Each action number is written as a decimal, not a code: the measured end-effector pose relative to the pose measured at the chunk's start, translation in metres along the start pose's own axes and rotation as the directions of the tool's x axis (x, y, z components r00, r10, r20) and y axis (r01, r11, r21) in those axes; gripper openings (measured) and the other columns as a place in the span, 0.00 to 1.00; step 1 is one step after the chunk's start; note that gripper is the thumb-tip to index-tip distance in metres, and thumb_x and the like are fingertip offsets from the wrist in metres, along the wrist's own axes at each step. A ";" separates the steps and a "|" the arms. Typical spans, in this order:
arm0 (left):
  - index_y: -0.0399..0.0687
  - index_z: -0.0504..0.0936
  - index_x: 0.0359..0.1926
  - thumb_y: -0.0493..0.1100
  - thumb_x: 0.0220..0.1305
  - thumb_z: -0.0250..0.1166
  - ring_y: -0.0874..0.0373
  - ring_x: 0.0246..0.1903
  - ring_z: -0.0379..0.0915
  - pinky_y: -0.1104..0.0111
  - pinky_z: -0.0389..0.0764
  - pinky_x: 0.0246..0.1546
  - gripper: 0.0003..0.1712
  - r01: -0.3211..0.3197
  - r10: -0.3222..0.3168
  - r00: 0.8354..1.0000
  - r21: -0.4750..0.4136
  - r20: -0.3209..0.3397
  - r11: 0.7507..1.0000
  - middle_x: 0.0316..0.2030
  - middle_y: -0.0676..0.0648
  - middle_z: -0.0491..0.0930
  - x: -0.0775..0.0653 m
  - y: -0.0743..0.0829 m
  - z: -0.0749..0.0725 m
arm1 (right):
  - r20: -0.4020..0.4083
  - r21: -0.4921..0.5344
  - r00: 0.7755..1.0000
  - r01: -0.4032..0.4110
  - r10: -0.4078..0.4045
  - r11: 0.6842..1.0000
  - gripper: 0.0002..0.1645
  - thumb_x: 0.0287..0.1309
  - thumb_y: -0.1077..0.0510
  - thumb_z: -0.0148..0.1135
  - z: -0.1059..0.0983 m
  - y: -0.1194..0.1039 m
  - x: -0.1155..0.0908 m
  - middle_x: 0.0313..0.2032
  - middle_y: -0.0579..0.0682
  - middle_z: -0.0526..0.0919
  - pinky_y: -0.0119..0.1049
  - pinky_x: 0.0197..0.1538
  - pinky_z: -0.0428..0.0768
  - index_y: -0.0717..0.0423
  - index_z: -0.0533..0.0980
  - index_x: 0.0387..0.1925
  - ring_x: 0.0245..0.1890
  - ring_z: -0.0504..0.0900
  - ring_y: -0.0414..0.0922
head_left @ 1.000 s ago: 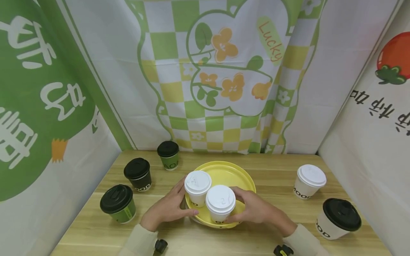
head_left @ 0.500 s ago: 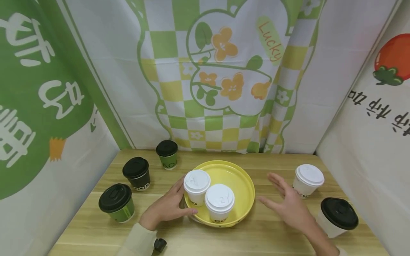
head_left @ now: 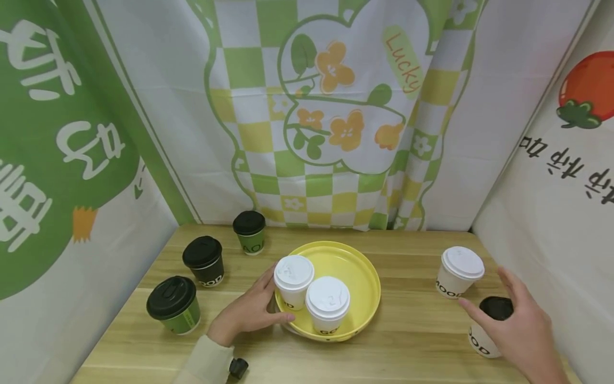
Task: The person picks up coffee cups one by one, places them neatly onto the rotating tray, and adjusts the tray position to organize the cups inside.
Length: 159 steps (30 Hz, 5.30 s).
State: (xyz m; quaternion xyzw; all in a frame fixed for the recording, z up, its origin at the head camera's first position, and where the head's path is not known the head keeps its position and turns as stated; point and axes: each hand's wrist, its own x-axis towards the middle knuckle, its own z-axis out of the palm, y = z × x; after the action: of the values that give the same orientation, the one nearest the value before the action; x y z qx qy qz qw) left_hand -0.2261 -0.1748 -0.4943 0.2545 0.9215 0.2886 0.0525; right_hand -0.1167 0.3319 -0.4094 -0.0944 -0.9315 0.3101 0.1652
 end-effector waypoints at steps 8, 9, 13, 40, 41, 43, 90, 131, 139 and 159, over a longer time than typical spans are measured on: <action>0.46 0.39 0.86 0.70 0.61 0.73 0.35 0.83 0.44 0.39 0.65 0.76 0.71 -0.015 0.015 1.000 0.002 -0.008 1.000 0.86 0.38 0.37 0.001 -0.002 0.002 | 0.017 -0.011 0.954 -0.298 0.298 0.955 0.76 0.58 0.27 0.72 -0.003 0.039 -0.006 0.83 0.67 0.49 0.74 0.72 0.60 0.60 0.39 0.85 0.79 0.53 0.74; 0.46 0.39 0.86 0.69 0.61 0.73 0.35 0.83 0.44 0.39 0.65 0.76 0.71 -0.014 0.014 1.000 -0.002 -0.009 1.000 0.86 0.38 0.37 0.001 -0.002 0.002 | 0.025 0.003 0.945 -0.327 0.327 0.945 0.76 0.57 0.27 0.73 -0.002 0.043 -0.006 0.83 0.66 0.48 0.73 0.74 0.59 0.60 0.39 0.85 0.80 0.51 0.73; 0.46 0.38 0.86 0.69 0.61 0.74 0.35 0.83 0.43 0.38 0.64 0.77 0.71 -0.006 0.006 1.000 -0.011 -0.008 1.000 0.86 0.38 0.36 0.001 -0.002 0.002 | 0.079 0.034 0.903 -0.426 0.422 0.904 0.80 0.55 0.27 0.74 0.004 0.056 -0.006 0.84 0.67 0.45 0.69 0.78 0.57 0.61 0.35 0.85 0.82 0.49 0.70; 0.47 0.38 0.86 0.72 0.61 0.73 0.35 0.84 0.42 0.38 0.64 0.77 0.72 -0.014 0.014 1.000 -0.016 -0.005 1.000 0.86 0.39 0.36 0.000 -0.003 0.001 | 0.136 0.031 0.933 -0.339 0.332 0.940 0.66 0.53 0.26 0.75 0.020 0.058 -0.001 0.72 0.76 0.68 0.70 0.65 0.72 0.66 0.63 0.76 0.70 0.69 0.74; 0.47 0.38 0.86 0.72 0.61 0.73 0.35 0.84 0.42 0.38 0.64 0.77 0.72 -0.013 0.013 1.000 -0.017 -0.004 1.000 0.86 0.39 0.36 0.000 -0.003 0.001 | 0.153 0.023 0.933 -0.333 0.326 0.943 0.66 0.53 0.25 0.74 0.020 0.053 0.000 0.72 0.77 0.69 0.69 0.64 0.73 0.67 0.63 0.75 0.69 0.70 0.74; 0.46 0.37 0.86 0.71 0.61 0.73 0.35 0.84 0.42 0.39 0.64 0.77 0.72 -0.011 0.011 1.000 -0.017 -0.002 1.000 0.86 0.39 0.36 0.000 -0.002 0.000 | 0.200 0.022 0.935 -0.304 0.294 0.952 0.66 0.54 0.24 0.73 0.019 0.043 0.002 0.72 0.76 0.69 0.67 0.62 0.74 0.66 0.62 0.75 0.69 0.71 0.73; 0.43 0.40 0.86 0.71 0.62 0.72 0.35 0.84 0.42 0.40 0.63 0.78 0.71 -0.019 0.019 1.000 0.019 0.001 1.000 0.85 0.35 0.38 -0.001 -0.001 -0.002 | 0.436 0.489 0.745 0.274 -0.504 0.828 0.52 0.48 0.45 0.86 0.211 -0.165 0.128 0.61 0.54 0.84 0.55 0.68 0.78 0.56 0.71 0.70 0.60 0.84 0.51; 0.42 0.41 0.86 0.72 0.60 0.73 0.37 0.84 0.42 0.41 0.63 0.78 0.72 -0.014 0.014 1.000 0.022 -0.006 1.000 0.86 0.37 0.38 -0.002 -0.001 0.000 | 0.518 0.563 0.614 0.279 -0.595 0.778 0.56 0.48 0.66 0.82 0.250 -0.178 0.131 0.66 0.72 0.75 0.57 0.78 0.68 0.75 0.59 0.73 0.69 0.75 0.63; 0.42 0.41 0.86 0.72 0.60 0.73 0.36 0.84 0.43 0.40 0.62 0.78 0.72 -0.027 0.028 1.000 0.022 -0.006 0.999 0.86 0.37 0.39 -0.001 0.000 0.001 | 0.595 0.521 0.571 0.261 -0.565 0.813 0.61 0.56 0.61 0.80 0.235 -0.168 0.138 0.77 0.67 0.63 0.59 0.82 0.60 0.63 0.51 0.82 0.79 0.64 0.63; 0.40 0.42 0.86 0.71 0.60 0.73 0.36 0.83 0.44 0.41 0.62 0.78 0.72 -0.050 0.051 0.998 0.023 -0.037 0.999 0.85 0.36 0.40 0.000 -0.003 0.001 | 0.382 0.260 0.837 0.309 -0.391 0.915 0.60 0.60 0.43 0.77 0.115 -0.133 0.112 0.78 0.65 0.65 0.66 0.77 0.65 0.63 0.56 0.81 0.78 0.63 0.68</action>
State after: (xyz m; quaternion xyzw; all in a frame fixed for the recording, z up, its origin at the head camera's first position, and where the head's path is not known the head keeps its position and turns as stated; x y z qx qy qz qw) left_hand -0.2268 -0.1765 -0.4968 0.2726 0.9188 0.2844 0.0249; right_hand -0.2720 0.1952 -0.3868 0.1643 -0.9126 0.3738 0.0199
